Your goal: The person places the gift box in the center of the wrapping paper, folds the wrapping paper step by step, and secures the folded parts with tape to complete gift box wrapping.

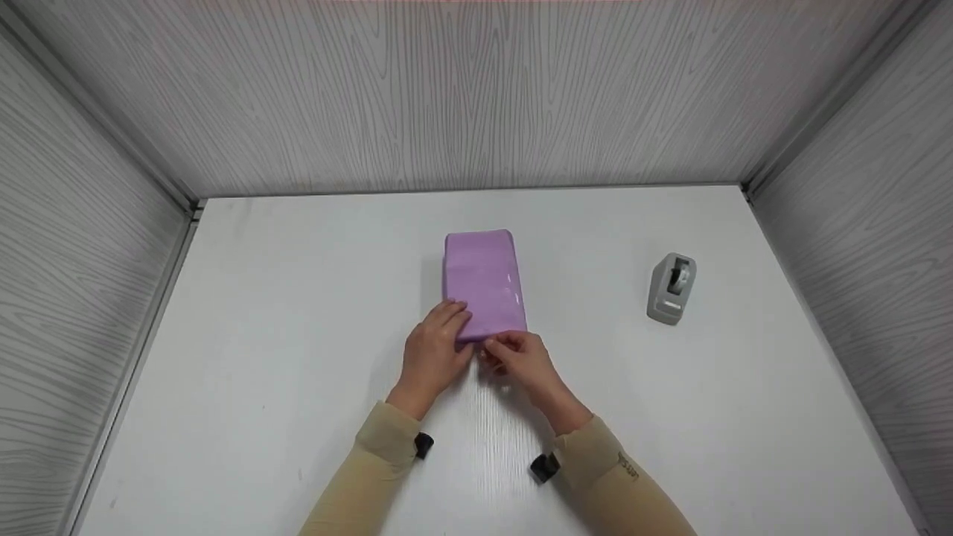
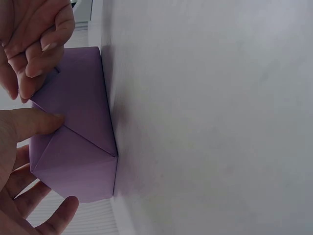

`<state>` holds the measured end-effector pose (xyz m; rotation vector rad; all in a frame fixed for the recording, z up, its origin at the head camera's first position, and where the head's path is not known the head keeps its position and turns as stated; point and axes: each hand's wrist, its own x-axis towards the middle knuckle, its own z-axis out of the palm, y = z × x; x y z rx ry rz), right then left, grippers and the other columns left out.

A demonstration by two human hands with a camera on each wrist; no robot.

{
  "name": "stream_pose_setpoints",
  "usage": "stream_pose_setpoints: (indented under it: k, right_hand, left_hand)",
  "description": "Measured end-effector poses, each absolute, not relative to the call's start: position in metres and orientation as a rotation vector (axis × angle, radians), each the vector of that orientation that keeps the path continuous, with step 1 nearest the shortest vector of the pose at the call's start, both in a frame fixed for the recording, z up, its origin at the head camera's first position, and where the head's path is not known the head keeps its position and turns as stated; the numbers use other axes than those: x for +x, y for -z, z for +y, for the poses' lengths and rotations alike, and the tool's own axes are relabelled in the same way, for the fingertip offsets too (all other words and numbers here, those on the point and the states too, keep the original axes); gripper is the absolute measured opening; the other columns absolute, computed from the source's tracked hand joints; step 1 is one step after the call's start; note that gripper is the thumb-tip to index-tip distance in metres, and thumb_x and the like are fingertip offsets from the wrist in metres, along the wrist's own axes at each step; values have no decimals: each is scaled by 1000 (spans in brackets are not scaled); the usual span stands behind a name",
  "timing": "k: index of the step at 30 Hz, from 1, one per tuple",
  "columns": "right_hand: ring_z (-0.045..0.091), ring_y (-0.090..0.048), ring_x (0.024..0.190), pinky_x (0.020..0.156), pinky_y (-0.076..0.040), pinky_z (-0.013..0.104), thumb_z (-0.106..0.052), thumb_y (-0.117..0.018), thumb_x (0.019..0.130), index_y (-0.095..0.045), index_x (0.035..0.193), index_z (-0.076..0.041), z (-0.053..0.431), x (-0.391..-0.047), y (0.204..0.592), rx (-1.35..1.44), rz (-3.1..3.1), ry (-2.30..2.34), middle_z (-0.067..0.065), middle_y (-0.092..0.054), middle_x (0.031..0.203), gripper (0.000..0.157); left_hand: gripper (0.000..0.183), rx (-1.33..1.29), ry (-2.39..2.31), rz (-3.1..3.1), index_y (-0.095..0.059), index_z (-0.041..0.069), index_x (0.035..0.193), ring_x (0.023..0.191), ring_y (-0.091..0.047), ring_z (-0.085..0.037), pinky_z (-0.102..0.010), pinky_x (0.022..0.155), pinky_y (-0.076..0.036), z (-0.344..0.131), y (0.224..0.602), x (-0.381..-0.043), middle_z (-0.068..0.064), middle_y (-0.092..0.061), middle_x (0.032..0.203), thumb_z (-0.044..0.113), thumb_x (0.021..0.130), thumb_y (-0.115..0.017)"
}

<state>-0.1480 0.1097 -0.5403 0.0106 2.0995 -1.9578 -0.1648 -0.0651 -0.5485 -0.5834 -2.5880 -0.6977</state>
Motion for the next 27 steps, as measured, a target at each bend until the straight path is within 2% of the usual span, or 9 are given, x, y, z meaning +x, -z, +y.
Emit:
stream_pose_setpoints:
  k: [7,19,27]
  right_hand:
    - [17,-66,70,61,-55,30,-8,-61,95,-68,98,10,103,-146,540,145,2098,1997,13,-72,82,19]
    - [23,-67,65,58,-56,34,-10,-65,93,-71,90,8,93,-145,540,242,2226,2004,14,-71,76,20]
    - [21,-66,60,53,-53,29,-13,-65,92,-73,84,7,92,-146,543,256,2289,1986,13,-70,71,23]
  left_hand:
    - [44,-589,699,-2577,-69,3,113,123,-54,-27,-43,94,-49,-65,548,-164,-9,-63,125,14,73,-84]
    - [44,-577,697,-2595,-70,3,114,124,-54,-26,-44,92,-50,-65,549,-165,-9,-63,126,15,74,-84]
    - [43,-576,701,-2591,-70,4,113,124,-54,-26,-45,93,-49,-65,549,-165,-9,-63,126,15,75,-83]
